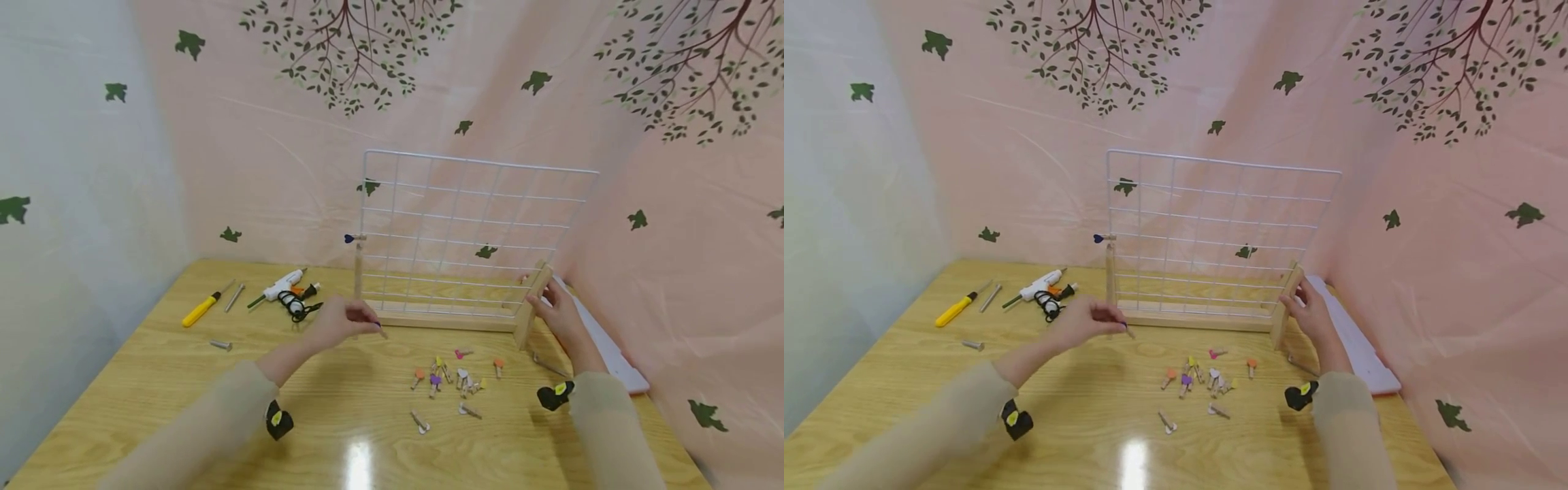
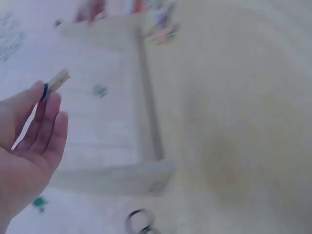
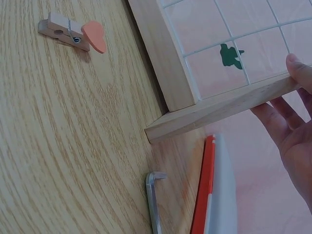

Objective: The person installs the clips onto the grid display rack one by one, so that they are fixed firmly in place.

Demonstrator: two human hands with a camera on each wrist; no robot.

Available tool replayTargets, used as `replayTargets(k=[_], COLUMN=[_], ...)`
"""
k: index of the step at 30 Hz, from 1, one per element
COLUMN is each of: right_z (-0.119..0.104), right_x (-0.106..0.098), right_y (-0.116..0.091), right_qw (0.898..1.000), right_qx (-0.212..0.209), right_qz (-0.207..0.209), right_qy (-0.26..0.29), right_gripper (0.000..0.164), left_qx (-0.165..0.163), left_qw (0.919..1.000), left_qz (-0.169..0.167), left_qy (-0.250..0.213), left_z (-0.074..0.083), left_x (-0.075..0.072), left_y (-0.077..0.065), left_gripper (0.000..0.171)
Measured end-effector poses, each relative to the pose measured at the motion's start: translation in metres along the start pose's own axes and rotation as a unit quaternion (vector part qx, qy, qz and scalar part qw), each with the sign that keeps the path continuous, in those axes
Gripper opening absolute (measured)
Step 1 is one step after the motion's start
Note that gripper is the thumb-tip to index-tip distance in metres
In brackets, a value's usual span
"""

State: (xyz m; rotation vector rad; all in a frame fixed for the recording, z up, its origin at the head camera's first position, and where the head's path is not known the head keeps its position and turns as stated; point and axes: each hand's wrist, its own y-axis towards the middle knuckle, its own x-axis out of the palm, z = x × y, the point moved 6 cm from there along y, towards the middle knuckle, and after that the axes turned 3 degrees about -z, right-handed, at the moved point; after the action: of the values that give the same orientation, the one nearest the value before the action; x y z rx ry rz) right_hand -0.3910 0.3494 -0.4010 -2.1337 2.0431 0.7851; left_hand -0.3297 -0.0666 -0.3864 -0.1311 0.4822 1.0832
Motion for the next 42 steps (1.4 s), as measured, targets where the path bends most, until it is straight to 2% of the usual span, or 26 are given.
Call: replayTargets(k=[3,6,9,11,14,17,19,23,28,37,42], right_z=[0.0,0.0,-0.001,0.0,0.001,0.002,0.002,0.002,0.002,0.001,0.002], right_x=[0.0,0.0,-0.001,-0.001,-0.001,-0.001,0.0,0.0,0.001,-0.001,0.0], right_y=[-0.001,-0.002,-0.003,-0.002,-0.002,-0.002,-0.002,-0.001,0.0,0.002,0.002], right_qw=[1.0,1.0,1.0,1.0,1.0,1.0,1.0,1.0,1.0,1.0,1.0], right_qx=[0.002,0.002,-0.007,-0.013,-0.017,-0.006,-0.002,-0.003,-0.002,0.0,-0.002], right_qz=[-0.004,-0.006,-0.01,-0.007,-0.009,-0.009,-0.011,-0.009,-0.008,-0.012,-0.009], right_qy=[0.005,0.011,0.014,0.006,-0.009,-0.011,-0.012,-0.009,-0.009,-0.01,0.002], right_gripper=[0.046,0.046,0.047,0.047,0.047,0.046,0.046,0.047,0.047,0.05,0.051], left_qx=[-0.016,0.005,0.046,0.054,0.042,0.033,0.03,0.028,0.026,0.027,0.034], left_qw=[0.9957,0.9835,0.965,0.951,0.9294,0.9105,0.9013,0.8879,0.8766,0.8746,0.879], left_qz=[0.091,0.179,0.255,0.3,0.361,0.406,0.425,0.445,0.463,0.469,0.459], left_qy=[-0.011,-0.027,-0.04,-0.052,-0.064,-0.072,-0.081,-0.111,-0.128,-0.122,-0.124], left_z=[0.011,0.024,0.037,0.041,0.042,0.042,0.042,0.042,0.042,0.046,0.048], left_x=[-0.034,-0.063,-0.087,-0.099,-0.111,-0.118,-0.12,-0.122,-0.121,-0.116,-0.112], left_y=[0.002,0.004,0.008,0.01,0.014,0.018,0.022,0.03,0.039,0.046,0.047], left_gripper=[0.021,0.023,0.024,0.023,0.024,0.028,0.031,0.033,0.033,0.03,0.03])
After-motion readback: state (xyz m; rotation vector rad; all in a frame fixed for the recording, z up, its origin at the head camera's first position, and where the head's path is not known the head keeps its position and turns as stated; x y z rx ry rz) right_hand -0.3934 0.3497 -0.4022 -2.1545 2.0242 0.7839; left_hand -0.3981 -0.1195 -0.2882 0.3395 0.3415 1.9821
